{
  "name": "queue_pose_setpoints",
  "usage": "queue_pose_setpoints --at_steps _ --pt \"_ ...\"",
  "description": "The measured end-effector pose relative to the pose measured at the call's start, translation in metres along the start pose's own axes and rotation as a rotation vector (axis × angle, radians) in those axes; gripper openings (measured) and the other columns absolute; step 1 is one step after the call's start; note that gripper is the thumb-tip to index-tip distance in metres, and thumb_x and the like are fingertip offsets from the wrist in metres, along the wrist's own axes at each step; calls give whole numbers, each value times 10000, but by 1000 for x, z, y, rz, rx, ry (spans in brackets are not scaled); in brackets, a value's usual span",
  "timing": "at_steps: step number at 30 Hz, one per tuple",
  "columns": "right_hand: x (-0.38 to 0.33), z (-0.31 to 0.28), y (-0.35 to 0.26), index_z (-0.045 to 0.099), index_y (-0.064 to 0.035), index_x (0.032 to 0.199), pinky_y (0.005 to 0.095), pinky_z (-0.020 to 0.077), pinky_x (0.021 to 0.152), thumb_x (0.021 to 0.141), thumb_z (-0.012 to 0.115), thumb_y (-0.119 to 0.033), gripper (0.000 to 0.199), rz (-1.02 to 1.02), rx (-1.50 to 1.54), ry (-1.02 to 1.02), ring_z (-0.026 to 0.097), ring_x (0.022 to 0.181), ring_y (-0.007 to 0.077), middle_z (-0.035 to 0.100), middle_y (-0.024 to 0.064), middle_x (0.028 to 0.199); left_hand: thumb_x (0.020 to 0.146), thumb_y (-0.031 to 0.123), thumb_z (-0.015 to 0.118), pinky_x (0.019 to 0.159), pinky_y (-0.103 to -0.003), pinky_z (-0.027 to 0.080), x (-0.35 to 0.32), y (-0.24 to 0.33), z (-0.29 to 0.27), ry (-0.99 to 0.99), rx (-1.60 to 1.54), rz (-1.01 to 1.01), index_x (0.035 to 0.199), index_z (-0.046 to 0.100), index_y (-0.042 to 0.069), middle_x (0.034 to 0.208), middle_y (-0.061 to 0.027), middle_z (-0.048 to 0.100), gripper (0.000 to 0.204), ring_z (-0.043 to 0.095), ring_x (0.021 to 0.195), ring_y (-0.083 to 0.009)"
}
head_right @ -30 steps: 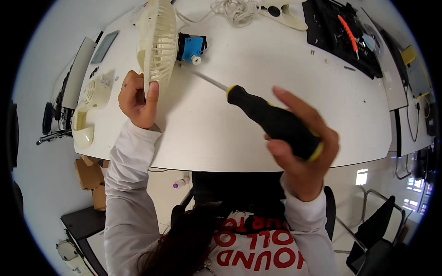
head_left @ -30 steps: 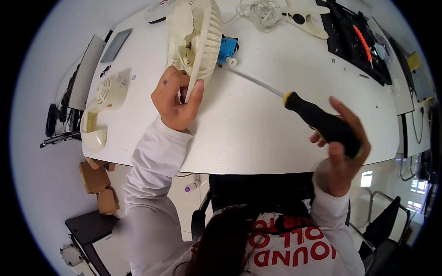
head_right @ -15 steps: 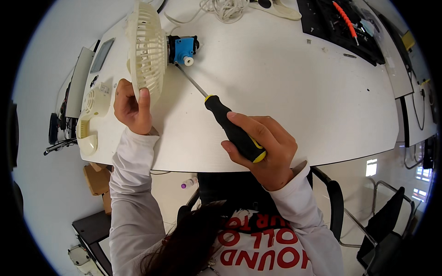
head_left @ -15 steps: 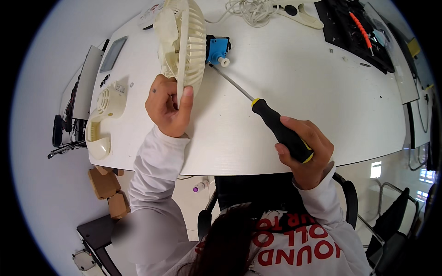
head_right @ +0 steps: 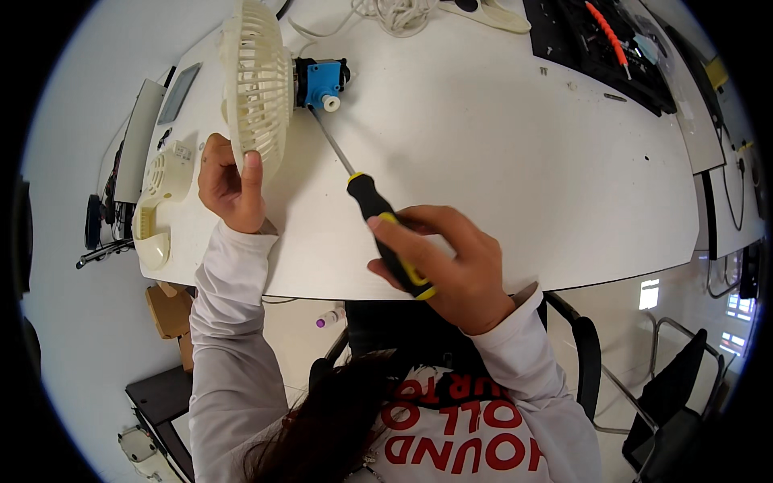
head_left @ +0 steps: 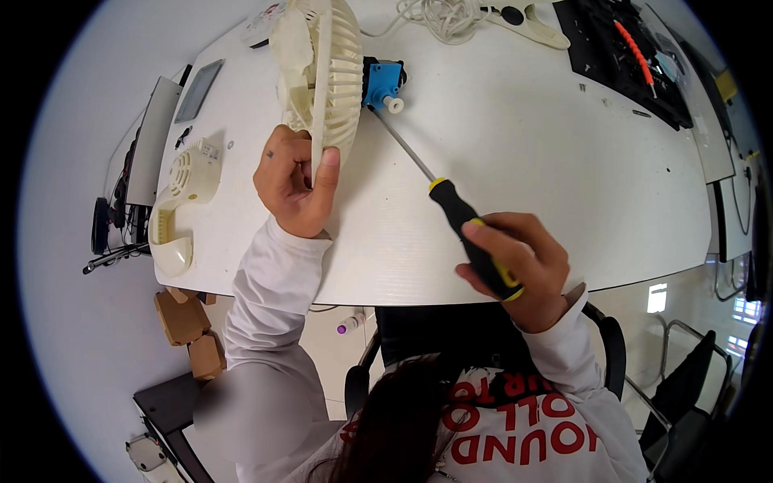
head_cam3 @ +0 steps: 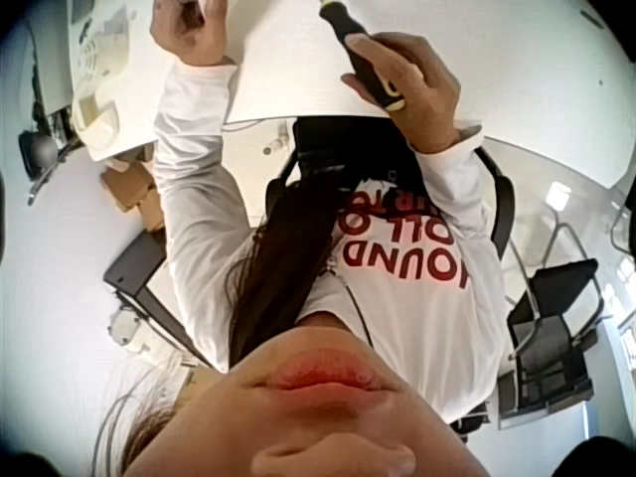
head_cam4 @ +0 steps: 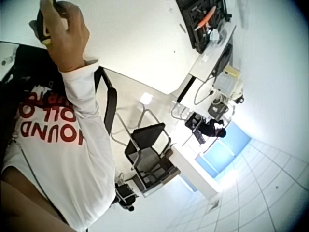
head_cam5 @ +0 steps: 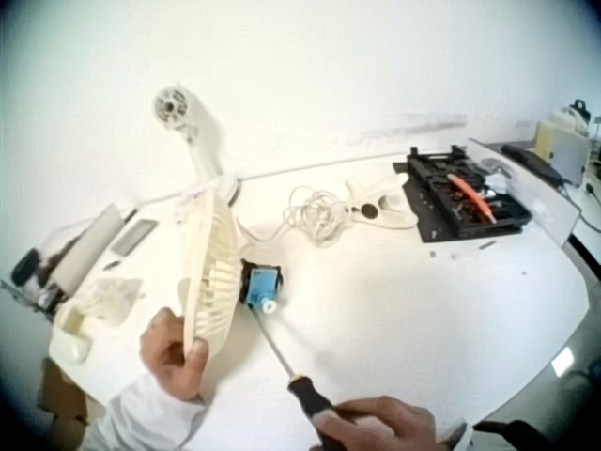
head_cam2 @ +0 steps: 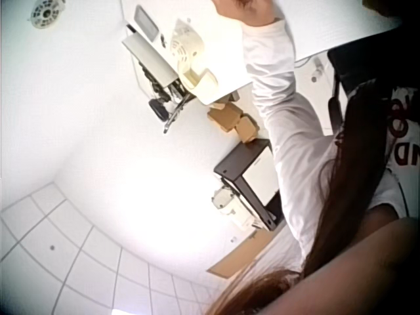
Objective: The person uses a screwdriver to remove screws from the back cover of a small white fan. They then detach the cover and remove the internal motor assembly from the fan housing.
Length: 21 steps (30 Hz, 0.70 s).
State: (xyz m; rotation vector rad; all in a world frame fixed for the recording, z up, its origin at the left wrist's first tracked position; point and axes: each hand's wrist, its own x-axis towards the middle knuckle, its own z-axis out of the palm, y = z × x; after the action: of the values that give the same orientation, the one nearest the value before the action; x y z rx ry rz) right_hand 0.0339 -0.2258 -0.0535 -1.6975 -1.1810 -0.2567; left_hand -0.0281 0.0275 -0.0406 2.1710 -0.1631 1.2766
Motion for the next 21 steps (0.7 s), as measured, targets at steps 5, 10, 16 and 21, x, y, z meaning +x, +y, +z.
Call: queue_pose_setpoints --at_steps 5,10,16,21 --pt "-2 9 5 591 -112 1068 238 491 504 642 796 -189 479 -69 19 147 607 593 191 594 71 781 739 46 654 459 -232 245 -1 0 0 4 3 4 681 510 28 633 -31 435 156 321 520 -97" --pt "-4 1 1 607 -123 1092 254 448 450 671 750 -72 447 -10 29 -60 573 543 178 576 66 738 730 60 662 445 -234 242 -1 1 -2 4 15 0 679 519 25 631 -39 452 156 322 506 -98" --pt "-8 0 3 611 -199 1078 257 457 494 684 684 -33 434 73 32 -298 577 631 180 524 83 844 728 61 661 443 -231 236 0 0 -1 3 16 5 682 523 17 637 -43 461 152 311 495 -93" --pt "0 -4 -4 589 -188 1034 283 437 515 704 713 -141 356 113 139 -397 535 616 203 475 74 805 727 57 660 447 -231 235 0 0 -2 1 9 -6 678 523 17 634 -42 457 151 309 495 -93"
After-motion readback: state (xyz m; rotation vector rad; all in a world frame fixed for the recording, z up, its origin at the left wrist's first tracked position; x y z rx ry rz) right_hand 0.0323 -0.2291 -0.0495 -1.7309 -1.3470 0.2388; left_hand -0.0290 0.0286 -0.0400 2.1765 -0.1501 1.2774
